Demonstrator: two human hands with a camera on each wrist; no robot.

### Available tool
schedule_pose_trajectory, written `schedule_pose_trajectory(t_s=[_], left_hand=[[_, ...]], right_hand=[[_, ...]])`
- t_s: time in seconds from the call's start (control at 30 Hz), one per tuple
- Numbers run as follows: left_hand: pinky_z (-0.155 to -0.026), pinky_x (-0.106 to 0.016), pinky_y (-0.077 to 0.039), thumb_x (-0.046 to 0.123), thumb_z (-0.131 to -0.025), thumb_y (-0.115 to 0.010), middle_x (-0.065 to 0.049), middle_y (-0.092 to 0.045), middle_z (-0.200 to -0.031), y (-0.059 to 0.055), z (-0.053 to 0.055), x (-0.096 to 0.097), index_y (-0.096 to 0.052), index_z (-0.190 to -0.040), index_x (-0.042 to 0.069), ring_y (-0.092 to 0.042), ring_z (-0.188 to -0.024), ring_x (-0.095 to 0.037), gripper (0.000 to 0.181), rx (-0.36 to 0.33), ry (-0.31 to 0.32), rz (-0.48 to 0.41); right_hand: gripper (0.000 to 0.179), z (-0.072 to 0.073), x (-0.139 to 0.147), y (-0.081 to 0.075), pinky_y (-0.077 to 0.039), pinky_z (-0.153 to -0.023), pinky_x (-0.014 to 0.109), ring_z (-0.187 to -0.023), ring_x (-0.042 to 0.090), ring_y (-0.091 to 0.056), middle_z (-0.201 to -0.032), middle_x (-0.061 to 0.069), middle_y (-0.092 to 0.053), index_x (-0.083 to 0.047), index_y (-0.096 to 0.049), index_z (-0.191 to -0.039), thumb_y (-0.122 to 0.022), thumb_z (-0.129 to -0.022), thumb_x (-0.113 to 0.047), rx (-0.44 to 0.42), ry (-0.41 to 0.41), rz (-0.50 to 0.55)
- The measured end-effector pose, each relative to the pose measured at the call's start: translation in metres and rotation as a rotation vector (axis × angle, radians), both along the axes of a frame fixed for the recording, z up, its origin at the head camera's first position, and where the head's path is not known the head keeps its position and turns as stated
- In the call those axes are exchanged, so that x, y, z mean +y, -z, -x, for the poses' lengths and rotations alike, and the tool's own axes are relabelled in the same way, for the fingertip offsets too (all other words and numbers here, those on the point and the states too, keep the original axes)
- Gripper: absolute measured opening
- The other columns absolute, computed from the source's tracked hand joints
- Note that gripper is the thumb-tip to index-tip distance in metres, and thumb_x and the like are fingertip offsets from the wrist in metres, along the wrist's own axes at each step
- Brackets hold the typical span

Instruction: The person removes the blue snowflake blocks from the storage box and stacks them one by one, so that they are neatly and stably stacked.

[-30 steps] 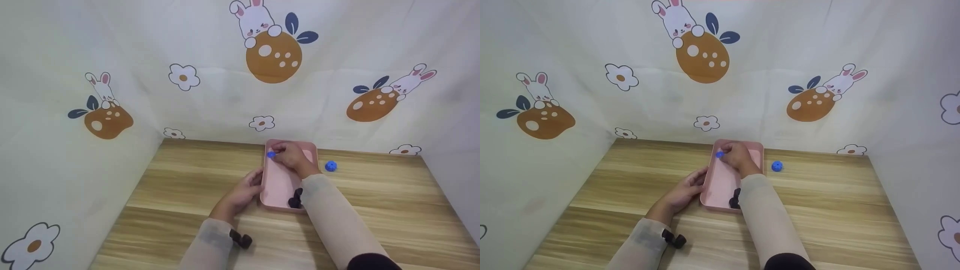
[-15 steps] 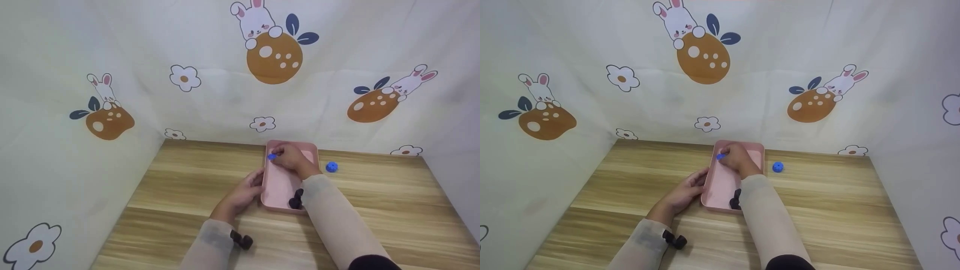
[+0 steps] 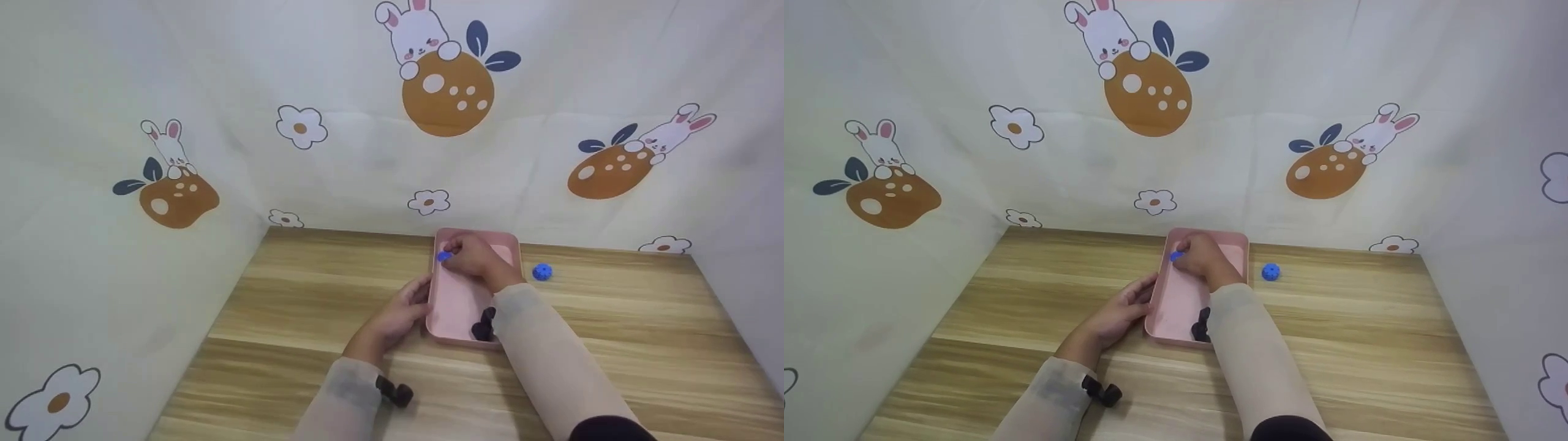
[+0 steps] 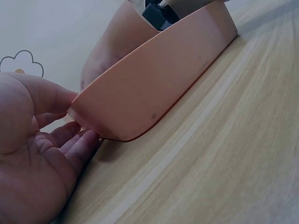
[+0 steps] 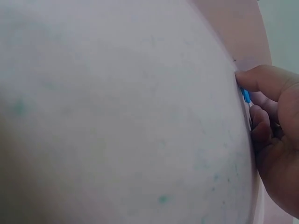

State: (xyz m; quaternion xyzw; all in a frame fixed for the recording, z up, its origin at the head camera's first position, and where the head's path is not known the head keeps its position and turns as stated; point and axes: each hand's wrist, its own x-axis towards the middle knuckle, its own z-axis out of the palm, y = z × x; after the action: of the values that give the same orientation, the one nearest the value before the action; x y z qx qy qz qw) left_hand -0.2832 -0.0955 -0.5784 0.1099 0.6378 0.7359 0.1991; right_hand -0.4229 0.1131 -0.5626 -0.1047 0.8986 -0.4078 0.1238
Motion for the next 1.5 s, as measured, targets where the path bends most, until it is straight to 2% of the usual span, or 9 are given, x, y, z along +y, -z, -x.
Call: schedule_pose_trajectory(t_s=[0.2, 0.57, 0.67, 0.87, 0.97, 1.17, 1.33, 1.4, 1.5], left_hand=[[-0.135, -0.053, -0.027, -0.006, -0.104, -0.048, -0.021, -0.027, -0.177, -0.001, -0.001, 0.000, -0.023, -0.169, 0.001, -0.022, -0.167, -0.036, 0.070, -0.015, -0.008, 0.003], [-0.135, -0.053, -0.028, -0.006, -0.103, -0.049, -0.021, -0.028, -0.176, -0.002, -0.003, 0.001, -0.024, -0.169, 0.000, -0.023, -0.167, -0.036, 0.070, -0.017, -0.024, 0.011], [-0.135, -0.053, -0.028, -0.005, -0.103, -0.049, -0.021, -0.028, -0.177, -0.002, -0.003, 0.001, -0.024, -0.169, 0.001, -0.023, -0.167, -0.036, 0.071, -0.020, -0.026, 0.008], [-0.136, -0.051, -0.026, -0.005, -0.104, -0.048, -0.020, -0.028, -0.177, -0.002, -0.003, 0.001, -0.023, -0.169, 0.001, -0.023, -0.167, -0.034, 0.070, -0.037, -0.022, -0.009], [-0.136, -0.051, -0.026, -0.005, -0.104, -0.048, -0.021, -0.028, -0.177, -0.001, -0.002, 0.001, -0.023, -0.169, 0.001, -0.023, -0.167, -0.035, 0.069, -0.031, -0.023, -0.014], [-0.136, -0.052, -0.025, -0.004, -0.105, -0.048, -0.021, -0.028, -0.177, -0.001, -0.001, 0.001, -0.024, -0.169, 0.001, -0.023, -0.167, -0.035, 0.069, -0.028, -0.028, -0.010], [-0.136, -0.052, -0.025, -0.005, -0.104, -0.049, -0.021, -0.027, -0.177, -0.002, -0.001, 0.002, -0.024, -0.169, 0.001, -0.021, -0.167, -0.035, 0.069, -0.035, -0.031, -0.021], [-0.136, -0.051, -0.025, -0.005, -0.104, -0.049, -0.021, -0.026, -0.177, -0.003, -0.002, 0.002, -0.024, -0.169, 0.000, -0.021, -0.167, -0.035, 0.070, -0.030, -0.031, -0.020], [-0.137, -0.051, -0.024, -0.004, -0.104, -0.050, -0.019, -0.026, -0.177, -0.003, -0.002, 0.001, -0.025, -0.169, 0.002, -0.021, -0.167, -0.034, 0.069, -0.029, -0.033, -0.006]], right_hand=[[0.019, -0.001, 0.001, 0.001, -0.056, -0.080, 0.030, -0.096, 0.023, -0.065, -0.105, 0.004, -0.071, -0.014, -0.076, -0.105, -0.083, -0.089, -0.018, 0.016, 0.013, 0.011], [0.026, 0.003, 0.012, 0.008, -0.054, -0.116, 0.047, -0.129, 0.027, -0.064, -0.133, 0.002, -0.074, -0.019, -0.078, -0.121, -0.077, -0.095, -0.017, 0.032, 0.042, 0.098], [0.025, 0.003, 0.013, 0.008, -0.057, -0.110, 0.040, -0.124, 0.023, -0.065, -0.134, 0.001, -0.074, -0.020, -0.080, -0.123, -0.074, -0.098, -0.019, 0.009, 0.067, 0.123], [0.026, 0.002, 0.013, 0.005, -0.058, -0.075, 0.025, -0.089, 0.020, -0.067, -0.118, 0.009, -0.075, -0.013, -0.080, -0.124, -0.065, -0.102, -0.016, -0.029, 0.105, 0.246], [0.026, 0.002, 0.013, 0.003, -0.058, -0.070, 0.023, -0.082, 0.017, -0.067, -0.113, 0.008, -0.075, -0.012, -0.080, -0.122, -0.064, -0.101, -0.014, -0.015, 0.119, 0.264], [0.023, 0.002, 0.016, -0.008, -0.065, -0.075, 0.031, -0.086, 0.022, -0.072, -0.116, 0.012, -0.078, -0.012, -0.080, -0.120, -0.067, -0.101, -0.015, -0.043, 0.163, 0.364], [0.023, 0.001, 0.020, -0.029, -0.065, -0.089, 0.039, -0.100, 0.027, -0.077, -0.110, 0.008, -0.082, -0.020, -0.081, -0.119, -0.068, -0.102, -0.028, -0.041, 0.217, 0.298], [0.026, 0.002, 0.022, -0.038, -0.064, -0.095, 0.042, -0.102, 0.026, -0.077, -0.108, 0.006, -0.082, -0.018, -0.081, -0.121, -0.068, -0.102, -0.029, -0.025, 0.232, 0.301], [0.031, 0.002, 0.028, -0.050, -0.065, -0.097, 0.042, -0.096, 0.023, -0.078, -0.104, 0.007, -0.081, -0.004, -0.077, -0.127, -0.066, -0.102, -0.018, -0.030, 0.245, 0.427]])
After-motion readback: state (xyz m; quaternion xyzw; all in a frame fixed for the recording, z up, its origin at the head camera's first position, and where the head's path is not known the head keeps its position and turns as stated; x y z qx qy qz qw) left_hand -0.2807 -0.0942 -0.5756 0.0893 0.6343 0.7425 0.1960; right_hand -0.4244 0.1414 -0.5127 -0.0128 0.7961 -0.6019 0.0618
